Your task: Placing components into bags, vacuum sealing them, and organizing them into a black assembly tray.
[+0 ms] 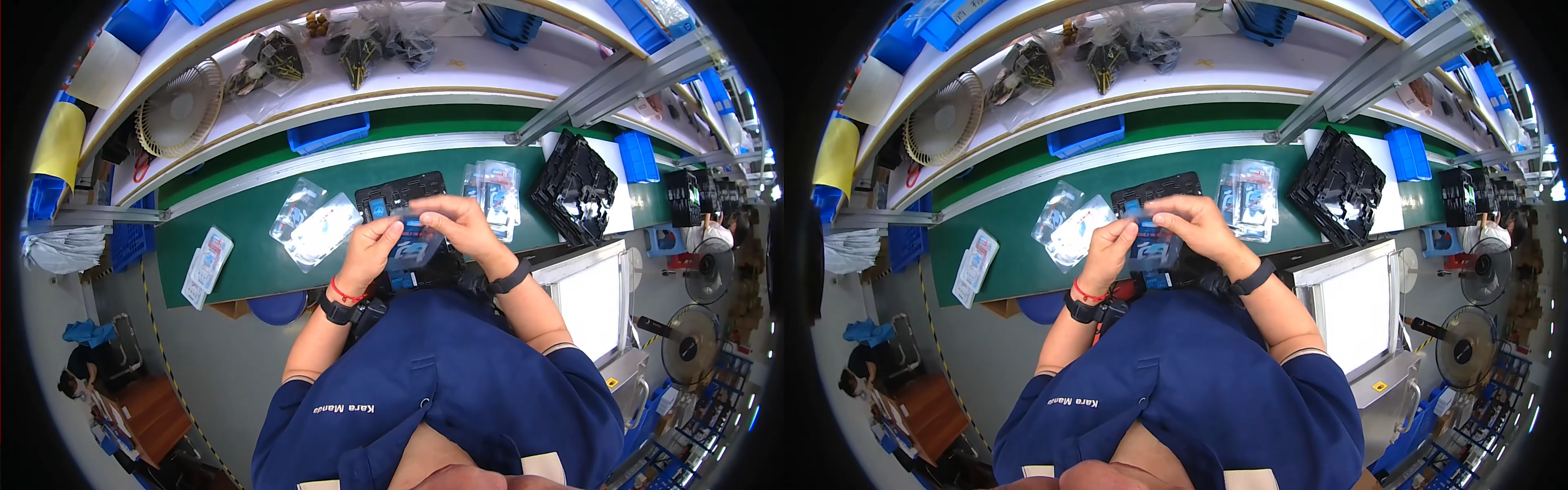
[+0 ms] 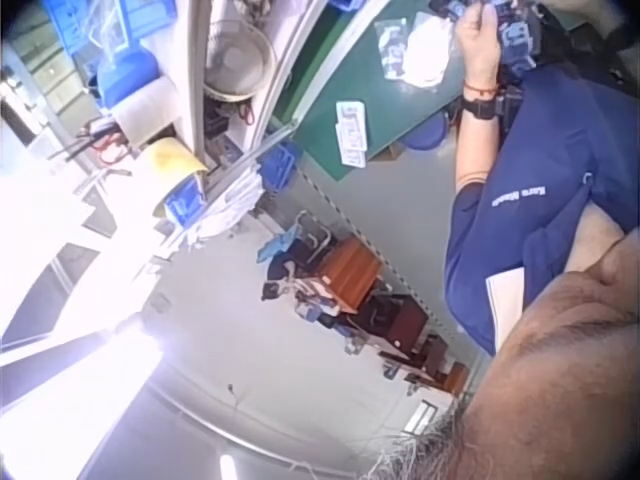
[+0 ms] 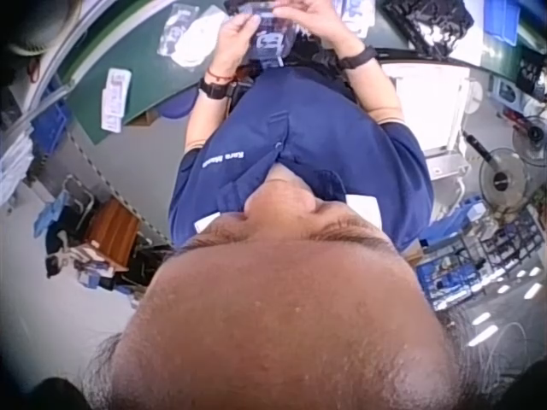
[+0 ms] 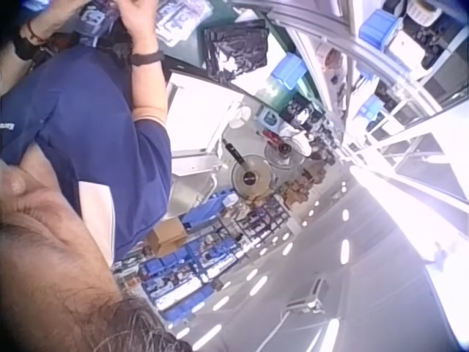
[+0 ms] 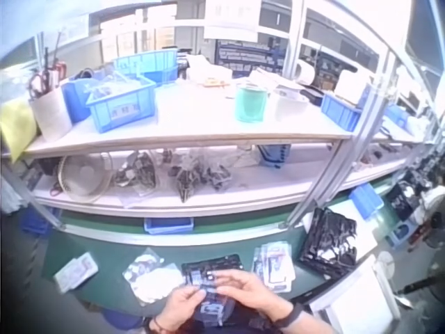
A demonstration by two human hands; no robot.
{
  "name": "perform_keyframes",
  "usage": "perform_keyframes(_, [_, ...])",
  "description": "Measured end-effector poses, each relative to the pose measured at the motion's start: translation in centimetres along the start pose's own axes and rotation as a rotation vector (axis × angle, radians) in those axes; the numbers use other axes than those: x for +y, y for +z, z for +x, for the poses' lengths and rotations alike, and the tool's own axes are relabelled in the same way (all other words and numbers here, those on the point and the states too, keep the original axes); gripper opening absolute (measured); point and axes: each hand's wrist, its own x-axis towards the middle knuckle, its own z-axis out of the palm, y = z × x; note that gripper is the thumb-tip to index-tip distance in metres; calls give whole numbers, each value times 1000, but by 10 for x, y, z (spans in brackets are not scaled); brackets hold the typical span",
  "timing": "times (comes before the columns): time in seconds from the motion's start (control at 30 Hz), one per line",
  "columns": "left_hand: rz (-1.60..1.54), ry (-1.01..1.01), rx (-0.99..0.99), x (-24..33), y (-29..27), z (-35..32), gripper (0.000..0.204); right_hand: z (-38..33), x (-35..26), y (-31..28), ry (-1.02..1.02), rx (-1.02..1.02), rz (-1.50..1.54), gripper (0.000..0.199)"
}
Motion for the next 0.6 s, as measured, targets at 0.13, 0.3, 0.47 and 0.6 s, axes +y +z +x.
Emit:
perform_keyframes(0.13, [361,451,-143,3,-7,5,28,-3,3,-4,-497,-18,-277,15])
perform_keyframes(0.3, [608,65,225,-31,-58,-6,46,-5,4,-55,-179,350,-48,19])
perform_keyframes(0.47, [1397,28,403,-100,-126,-25,53,32,90,-175,102,585,-323,20])
perform_keyframes(0.6, [1526,81,363,-114,-137,-34,48,52,135,-168,-120,926,-1456,31])
